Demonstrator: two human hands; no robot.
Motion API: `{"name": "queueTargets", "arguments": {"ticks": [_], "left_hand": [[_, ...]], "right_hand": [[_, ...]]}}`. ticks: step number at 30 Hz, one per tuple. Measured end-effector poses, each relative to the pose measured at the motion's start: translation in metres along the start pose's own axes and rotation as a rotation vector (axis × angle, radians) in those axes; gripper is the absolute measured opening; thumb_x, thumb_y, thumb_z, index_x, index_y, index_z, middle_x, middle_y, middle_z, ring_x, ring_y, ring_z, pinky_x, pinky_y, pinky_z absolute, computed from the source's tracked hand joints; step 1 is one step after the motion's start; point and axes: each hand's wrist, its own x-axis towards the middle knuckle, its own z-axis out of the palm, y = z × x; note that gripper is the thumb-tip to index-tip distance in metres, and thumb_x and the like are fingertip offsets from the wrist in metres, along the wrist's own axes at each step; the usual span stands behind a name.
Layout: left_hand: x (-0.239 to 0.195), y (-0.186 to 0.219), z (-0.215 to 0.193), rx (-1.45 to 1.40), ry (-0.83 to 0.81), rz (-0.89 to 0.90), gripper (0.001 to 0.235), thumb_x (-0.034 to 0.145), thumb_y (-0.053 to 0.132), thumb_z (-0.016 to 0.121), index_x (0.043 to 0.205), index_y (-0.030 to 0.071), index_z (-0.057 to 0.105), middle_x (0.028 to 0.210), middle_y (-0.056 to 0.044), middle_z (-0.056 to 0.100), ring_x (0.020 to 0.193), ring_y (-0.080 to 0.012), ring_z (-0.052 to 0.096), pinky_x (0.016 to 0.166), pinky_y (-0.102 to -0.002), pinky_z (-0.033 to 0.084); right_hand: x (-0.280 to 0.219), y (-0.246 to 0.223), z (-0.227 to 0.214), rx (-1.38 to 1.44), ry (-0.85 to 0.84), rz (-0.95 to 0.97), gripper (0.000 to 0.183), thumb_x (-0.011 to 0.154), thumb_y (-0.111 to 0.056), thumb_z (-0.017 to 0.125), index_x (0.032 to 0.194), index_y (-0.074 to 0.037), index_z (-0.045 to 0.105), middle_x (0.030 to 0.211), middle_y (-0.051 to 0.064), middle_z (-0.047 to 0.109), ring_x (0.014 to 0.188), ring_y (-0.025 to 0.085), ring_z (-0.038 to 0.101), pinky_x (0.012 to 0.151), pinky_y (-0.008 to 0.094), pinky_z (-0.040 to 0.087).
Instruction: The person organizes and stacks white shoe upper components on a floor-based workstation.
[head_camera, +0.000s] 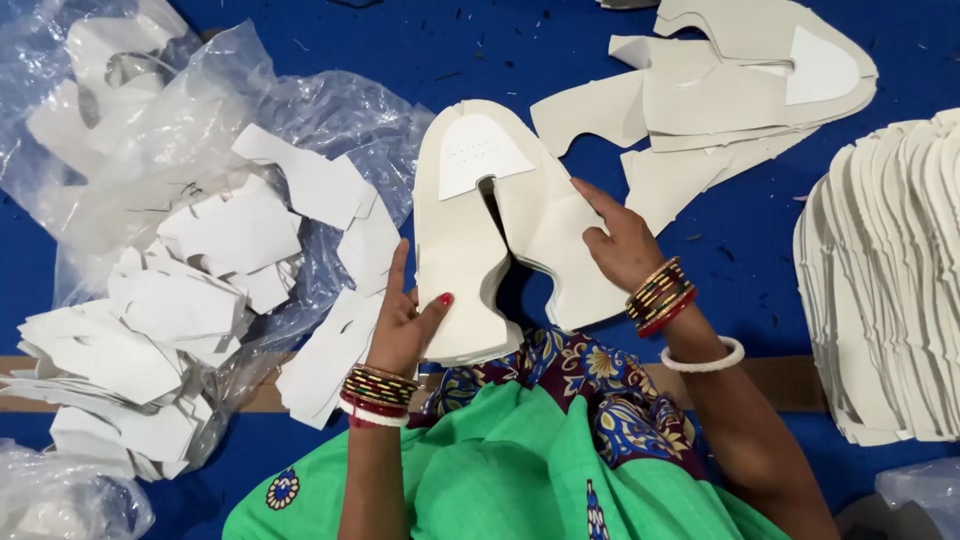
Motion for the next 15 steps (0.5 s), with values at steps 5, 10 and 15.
{"name": "queueTargets", "arguments": {"ticks": [5,10,15], "left_hand": [[0.012,-0.033,-0.014,-0.037,-0.049,0.082,0.080,0.087,-0.006,0.064,0.157,0.016,0.034,0.122,-0.015,0.069,0.105,-0.0169,0.066,0.088,-0.029,0.055],[0.005,-0.040,-0.015,0.321,-0.057,0.284,0.042,0.095,-0.001,0.070,0.136,0.009,0.068,0.130,-0.009,0.071,0.114,-0.0117,0.061,0.096,-0.024,0.049],[-0.007,-0.037,0.003,0.459,0.161,0.056,0.036,0.090,0.011,0.074,0.126,0.012,0.075,0.117,-0.008,0.073,0.075,-0.0186,0.047,0.068,-0.037,0.041]], "right_hand": [[-0.003,-0.040,0.005,-0.680,0.041,0.150,0.074,0.089,-0.011,0.060,0.160,-0.017,0.040,0.149,0.022,0.047,0.137,0.040,0.044,0.109,0.055,0.041],[0.027,-0.036,0.033,-0.714,0.273,-0.412,0.061,0.097,-0.023,0.066,0.156,-0.015,0.048,0.163,0.016,0.040,0.159,0.040,0.022,0.120,0.061,0.033],[0.071,-0.050,0.089,-0.678,0.111,-0.606,0.067,0.105,-0.055,0.054,0.163,-0.026,0.038,0.173,0.012,0.022,0.159,0.039,0.008,0.124,0.066,0.016]]}}
